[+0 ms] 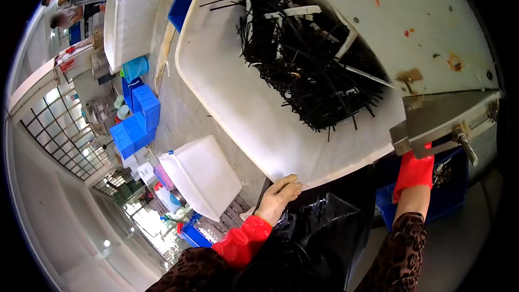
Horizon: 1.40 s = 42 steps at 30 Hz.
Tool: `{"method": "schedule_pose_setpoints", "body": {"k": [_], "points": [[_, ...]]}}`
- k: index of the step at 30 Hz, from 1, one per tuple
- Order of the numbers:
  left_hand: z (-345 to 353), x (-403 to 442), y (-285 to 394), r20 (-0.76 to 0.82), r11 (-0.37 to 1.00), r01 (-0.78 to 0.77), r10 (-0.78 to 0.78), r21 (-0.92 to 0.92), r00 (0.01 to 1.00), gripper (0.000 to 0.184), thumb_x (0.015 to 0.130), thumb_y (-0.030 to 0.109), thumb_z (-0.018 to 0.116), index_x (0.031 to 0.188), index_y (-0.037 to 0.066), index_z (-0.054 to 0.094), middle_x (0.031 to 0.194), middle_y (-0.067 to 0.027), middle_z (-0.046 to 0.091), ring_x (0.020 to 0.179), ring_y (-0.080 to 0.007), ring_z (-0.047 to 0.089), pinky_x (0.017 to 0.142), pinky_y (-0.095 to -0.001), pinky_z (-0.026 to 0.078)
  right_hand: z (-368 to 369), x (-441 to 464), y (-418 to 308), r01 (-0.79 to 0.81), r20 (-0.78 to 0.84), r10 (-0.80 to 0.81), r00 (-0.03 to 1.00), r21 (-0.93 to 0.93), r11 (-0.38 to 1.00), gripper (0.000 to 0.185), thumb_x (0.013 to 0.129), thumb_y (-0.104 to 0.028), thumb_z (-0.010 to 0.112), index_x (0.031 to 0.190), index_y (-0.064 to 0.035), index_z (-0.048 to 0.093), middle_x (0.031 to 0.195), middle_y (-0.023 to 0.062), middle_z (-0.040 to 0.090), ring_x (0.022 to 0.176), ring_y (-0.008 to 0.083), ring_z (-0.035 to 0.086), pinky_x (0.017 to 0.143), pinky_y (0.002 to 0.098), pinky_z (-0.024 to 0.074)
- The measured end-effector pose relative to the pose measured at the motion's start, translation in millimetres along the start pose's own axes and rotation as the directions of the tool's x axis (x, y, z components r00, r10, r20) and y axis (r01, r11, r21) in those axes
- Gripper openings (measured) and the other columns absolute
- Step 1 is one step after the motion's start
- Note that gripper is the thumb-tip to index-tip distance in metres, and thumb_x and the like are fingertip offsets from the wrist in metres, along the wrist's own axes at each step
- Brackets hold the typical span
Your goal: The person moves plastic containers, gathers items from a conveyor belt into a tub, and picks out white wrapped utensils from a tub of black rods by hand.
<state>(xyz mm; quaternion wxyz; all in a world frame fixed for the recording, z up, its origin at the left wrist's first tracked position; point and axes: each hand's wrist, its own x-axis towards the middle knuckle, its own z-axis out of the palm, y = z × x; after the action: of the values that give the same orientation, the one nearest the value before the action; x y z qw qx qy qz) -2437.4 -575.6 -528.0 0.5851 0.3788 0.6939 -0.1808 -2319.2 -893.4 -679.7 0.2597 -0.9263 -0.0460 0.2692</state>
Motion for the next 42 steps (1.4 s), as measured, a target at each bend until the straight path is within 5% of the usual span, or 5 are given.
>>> {"method": "schedule_pose_setpoints", "body": {"k": [13, 15, 18, 30, 42], "points": [[-231.5, -144.7, 10.4, -0.539, 0.972, 0.017, 0.115, 0.234, 0.835, 0.058, 0.070, 0.038, 0.048, 0.111, -0.002, 0.039, 0.105, -0.0204, 0.047, 0.099, -0.0258, 0.045, 0.083, -0.0290, 0.034, -79.2, -57.4, -261.0, -0.046, 0.153, 0.002, 0.988, 0.289, 0.956, 0.042, 0.082, -0.030, 0.036, 0.115, -0.0050, 0.037, 0.116, 0.0101, 0.037, 0.103, 0.0190, 0.038, 0.084, 0.0290, 0.0322], [-250.7, -181.0, 39.0, -0.493, 0.966, 0.013, 0.120, 0.257, 0.862, 0.059, 0.068, 0.040, 0.049, 0.109, -0.002, 0.041, 0.105, -0.0191, 0.048, 0.096, -0.0246, 0.047, 0.080, -0.0291, 0.036, -94.0, -105.4, -341.1, -0.326, 0.293, 0.321, 0.900, 0.944, 0.052, 0.043, 0.082, -0.031, 0.037, 0.113, -0.0018, 0.038, 0.115, 0.0104, 0.039, 0.101, 0.0183, 0.039, 0.083, 0.0277, 0.0326], [-297.9, -162.2, 25.2, -0.159, 0.998, -0.051, 0.046, -0.029, 0.986, 0.056, 0.069, 0.040, 0.049, 0.104, -0.003, 0.045, 0.099, -0.0160, 0.051, 0.089, -0.0221, 0.050, 0.075, -0.0292, 0.038, -81.0, -132.4, -384.9, -0.156, 0.082, 0.151, 0.985, 0.800, 0.580, 0.042, 0.080, -0.030, 0.042, 0.106, 0.0033, 0.042, 0.102, 0.0088, 0.046, 0.090, 0.0188, 0.044, 0.076, 0.0283, 0.0362], [-469.9, -176.5, 16.9, -0.194, 0.966, -0.168, 0.207, 0.199, 0.959, 0.044, 0.064, 0.031, 0.052, 0.091, -0.004, 0.054, 0.086, -0.0192, 0.056, 0.081, -0.0292, 0.054, 0.073, -0.0313, 0.039, 7.8, -241.8, -445.6, -0.383, 0.207, 0.330, 0.921, 0.631, 0.674, 0.031, 0.073, -0.016, 0.050, 0.094, 0.0078, 0.048, 0.083, 0.0100, 0.053, 0.065, 0.0193, 0.050, 0.059, 0.0301, 0.0414], [-614.7, -252.7, 57.1, -0.624, 0.972, -0.234, 0.205, 0.038, 0.754, 0.048, 0.066, 0.030, 0.047, 0.104, 0.001, 0.046, 0.104, -0.0194, 0.048, 0.098, -0.0291, 0.045, 0.083, -0.0322, 0.035, 80.6, -498.6, -592.3, -0.762, 0.669, 0.480, 0.568, 0.648, -0.002, 0.034, 0.076, -0.025, 0.044, 0.101, -0.0019, 0.045, 0.099, 0.0124, 0.050, 0.088, 0.0285, 0.050, 0.073, 0.0430, 0.0427]]}}
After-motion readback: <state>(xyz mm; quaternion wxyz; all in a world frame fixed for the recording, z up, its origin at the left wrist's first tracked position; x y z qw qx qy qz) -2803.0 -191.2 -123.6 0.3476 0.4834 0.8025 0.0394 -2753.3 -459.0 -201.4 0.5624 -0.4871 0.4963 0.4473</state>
